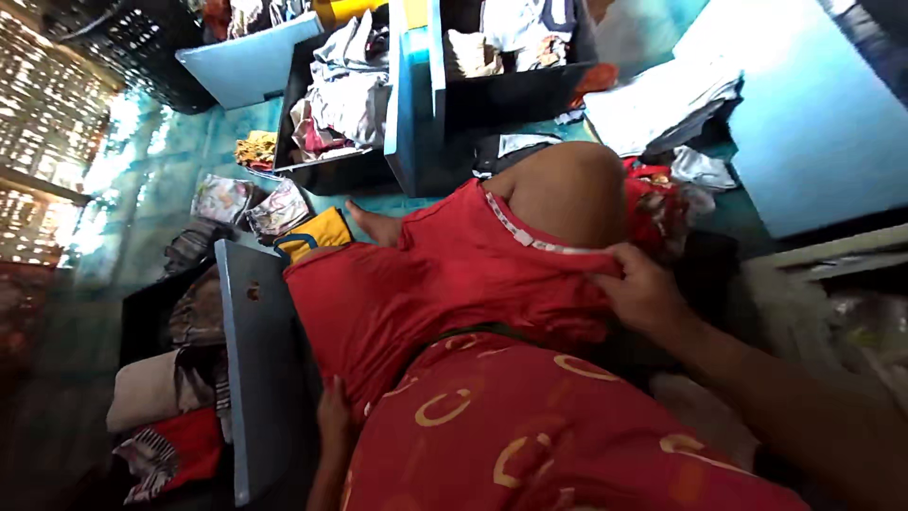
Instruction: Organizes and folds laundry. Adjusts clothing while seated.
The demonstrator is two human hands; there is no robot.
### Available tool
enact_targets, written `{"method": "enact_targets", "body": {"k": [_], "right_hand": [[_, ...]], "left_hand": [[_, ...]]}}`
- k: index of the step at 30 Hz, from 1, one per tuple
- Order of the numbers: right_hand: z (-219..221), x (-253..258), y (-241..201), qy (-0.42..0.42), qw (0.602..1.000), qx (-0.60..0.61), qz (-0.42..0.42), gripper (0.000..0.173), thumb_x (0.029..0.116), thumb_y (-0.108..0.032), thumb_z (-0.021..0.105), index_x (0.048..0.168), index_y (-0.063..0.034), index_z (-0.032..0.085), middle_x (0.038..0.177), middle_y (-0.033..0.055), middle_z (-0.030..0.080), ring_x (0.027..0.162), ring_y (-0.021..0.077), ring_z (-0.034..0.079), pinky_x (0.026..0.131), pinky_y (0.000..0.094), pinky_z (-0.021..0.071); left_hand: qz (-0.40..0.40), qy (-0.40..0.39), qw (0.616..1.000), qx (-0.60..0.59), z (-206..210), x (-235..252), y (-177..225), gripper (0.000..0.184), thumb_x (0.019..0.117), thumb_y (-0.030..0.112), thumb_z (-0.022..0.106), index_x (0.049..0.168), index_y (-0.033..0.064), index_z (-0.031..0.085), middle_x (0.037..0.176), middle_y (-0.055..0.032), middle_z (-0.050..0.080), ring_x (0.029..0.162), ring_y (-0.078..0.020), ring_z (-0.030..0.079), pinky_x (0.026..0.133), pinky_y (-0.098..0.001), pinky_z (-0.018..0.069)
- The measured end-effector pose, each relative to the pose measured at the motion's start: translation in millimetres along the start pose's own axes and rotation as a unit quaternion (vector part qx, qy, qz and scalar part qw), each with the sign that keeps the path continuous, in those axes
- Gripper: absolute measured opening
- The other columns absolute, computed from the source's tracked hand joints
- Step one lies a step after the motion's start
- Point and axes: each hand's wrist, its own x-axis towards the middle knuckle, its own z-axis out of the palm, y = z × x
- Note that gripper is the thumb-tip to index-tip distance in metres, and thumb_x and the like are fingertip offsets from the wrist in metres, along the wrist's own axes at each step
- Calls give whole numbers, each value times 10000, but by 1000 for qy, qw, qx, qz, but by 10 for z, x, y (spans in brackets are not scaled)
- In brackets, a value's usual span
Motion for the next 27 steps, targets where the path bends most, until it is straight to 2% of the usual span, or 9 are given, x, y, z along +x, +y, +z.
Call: {"method": "enact_targets", "body": {"k": [2,4,7,10,14,17,21,24,27], "right_hand": [[-219,147,-24,38,991,89,91,337,1026,-146,611,1310,22,545,1170,234,640,1044,301,652,913,549,534],[-473,237,-7,97,983,137,73,350,1031,-225,602,1324,-41,551,1159,109,638,993,130,642,890,415,560],[-841,221,87,142,988,60,32,352,1055,-287,555,1311,-46,538,1128,91,614,994,111,622,904,377,543],[-1106,83,487,-111,982,-133,82,413,1051,-197,591,1329,102,534,1175,392,607,1111,543,601,960,731,433],[-819,48,715,-453,821,-304,169,592,1005,-386,663,1365,73,563,1309,343,593,1254,516,551,1060,685,395],[-861,342,290,-342,876,-330,86,491,1047,-380,585,1283,48,633,1205,343,638,1168,543,592,984,739,424],[-770,831,-507,-115,950,-263,-127,362,1055,-265,583,1258,30,639,1113,294,671,1037,502,651,884,725,479],[-372,1351,-821,-140,918,-247,-279,608,959,-402,708,1398,-3,576,1366,299,572,1309,510,508,1062,695,403],[4,1749,-856,-192,876,-307,-319,404,899,-330,786,1158,-32,706,1182,258,655,1186,491,575,926,710,455]], "left_hand": [[-63,-56,995,-56,-364,160,197,481,1109,302,435,1356,-95,546,1246,-283,634,1141,-302,638,1029,-499,493],[-40,-44,993,-101,-614,184,377,421,1096,282,467,1333,-51,568,1164,-181,671,1027,-160,661,951,-394,543],[6,-91,988,-124,-769,49,485,287,1072,188,508,1238,-30,594,966,-28,703,841,-10,677,798,-250,589],[-50,-169,983,-42,-713,-103,271,343,1026,146,604,1295,-64,566,1077,-170,694,954,-185,686,886,-400,568],[-107,-236,961,99,-586,-66,-67,533,977,163,700,1400,-66,470,1213,-289,641,1108,-378,651,975,-540,513],[-50,-225,966,121,-692,231,79,713,943,157,735,1521,-12,353,1333,-298,576,1161,-411,630,977,-566,527],[129,-120,982,65,-975,763,949,578,996,183,646,1459,-74,414,1387,-315,531,1187,-399,614,984,-546,521],[240,-63,968,17,-901,1110,1530,504,1017,185,621,1412,-73,446,1346,-299,562,1173,-374,625,983,-536,524],[313,-94,943,69,-643,1345,2033,467,1009,238,643,1353,-55,526,1302,-278,604,1221,-388,600,1031,-569,483]]}}
